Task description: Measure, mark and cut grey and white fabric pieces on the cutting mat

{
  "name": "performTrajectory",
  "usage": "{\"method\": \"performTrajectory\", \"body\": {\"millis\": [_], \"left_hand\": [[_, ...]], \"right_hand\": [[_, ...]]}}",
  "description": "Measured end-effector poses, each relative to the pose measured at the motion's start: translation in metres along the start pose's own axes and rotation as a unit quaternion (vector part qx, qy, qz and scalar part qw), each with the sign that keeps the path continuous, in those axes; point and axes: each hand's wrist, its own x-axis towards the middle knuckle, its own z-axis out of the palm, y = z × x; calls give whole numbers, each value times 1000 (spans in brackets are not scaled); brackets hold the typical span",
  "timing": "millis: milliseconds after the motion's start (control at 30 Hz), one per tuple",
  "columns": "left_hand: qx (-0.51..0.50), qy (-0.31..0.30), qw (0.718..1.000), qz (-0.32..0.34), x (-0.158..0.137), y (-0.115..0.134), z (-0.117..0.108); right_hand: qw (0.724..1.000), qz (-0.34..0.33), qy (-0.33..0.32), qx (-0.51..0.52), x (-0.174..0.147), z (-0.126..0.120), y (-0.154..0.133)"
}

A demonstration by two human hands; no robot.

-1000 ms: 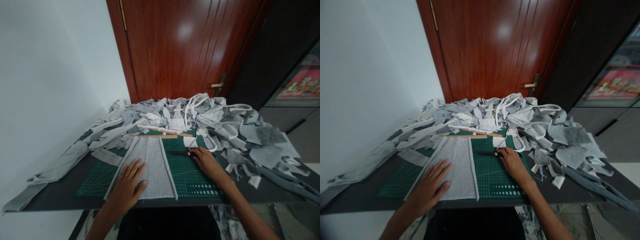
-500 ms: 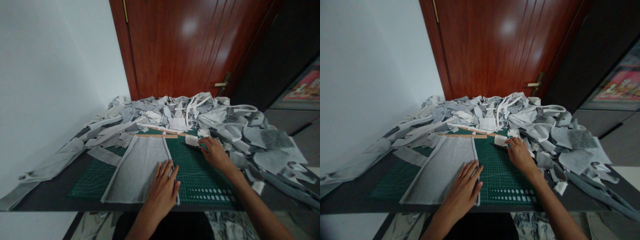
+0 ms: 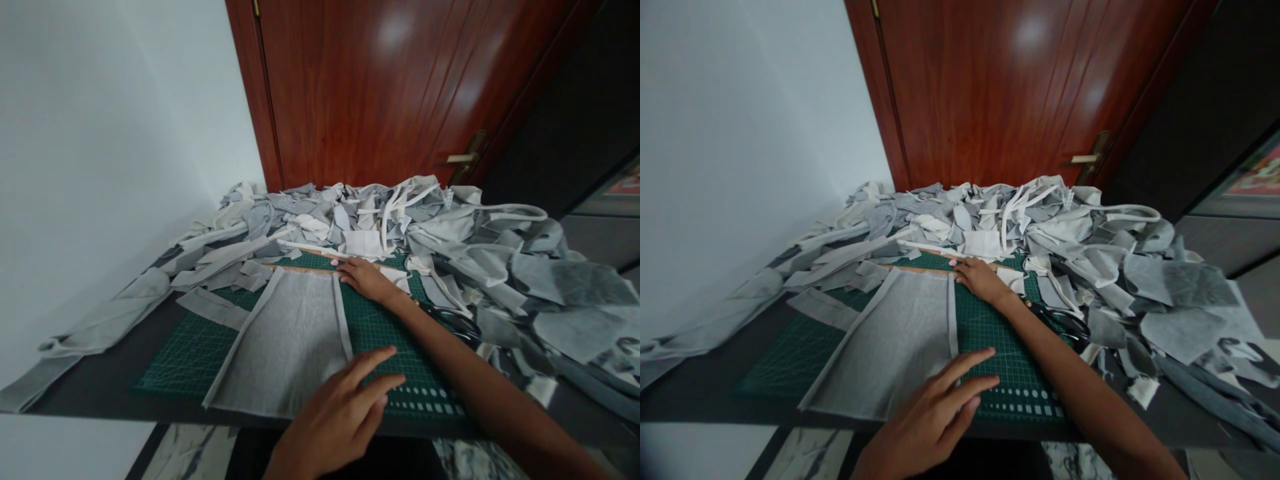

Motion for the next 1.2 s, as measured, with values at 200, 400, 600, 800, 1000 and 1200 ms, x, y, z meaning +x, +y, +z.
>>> {"method": "performTrajectory", "body": {"millis": [200, 400, 600, 800, 1000, 1200], "left_hand": [[54, 155, 986, -32, -28, -34, -20], [152, 257, 951, -82, -48, -64, -39], [206, 254, 941, -89, -65, -74, -46], [198, 199, 956, -83, -50, -70, -25], [202, 198, 955, -93, -35, -73, -27], [258, 94, 959, -71, -63, -117, -94]], "right_hand": [[998, 52, -19, -34, -9, -8, -5], [990, 134, -34, -39, -20, -17, -22], [985, 168, -21, -43, -45, -32, -23], [974, 185, 111, 68, -101, -51, -41], [910, 251, 158, 289, -164, -3, -151], [940, 216, 96, 244, -157, 39, -224]]}}
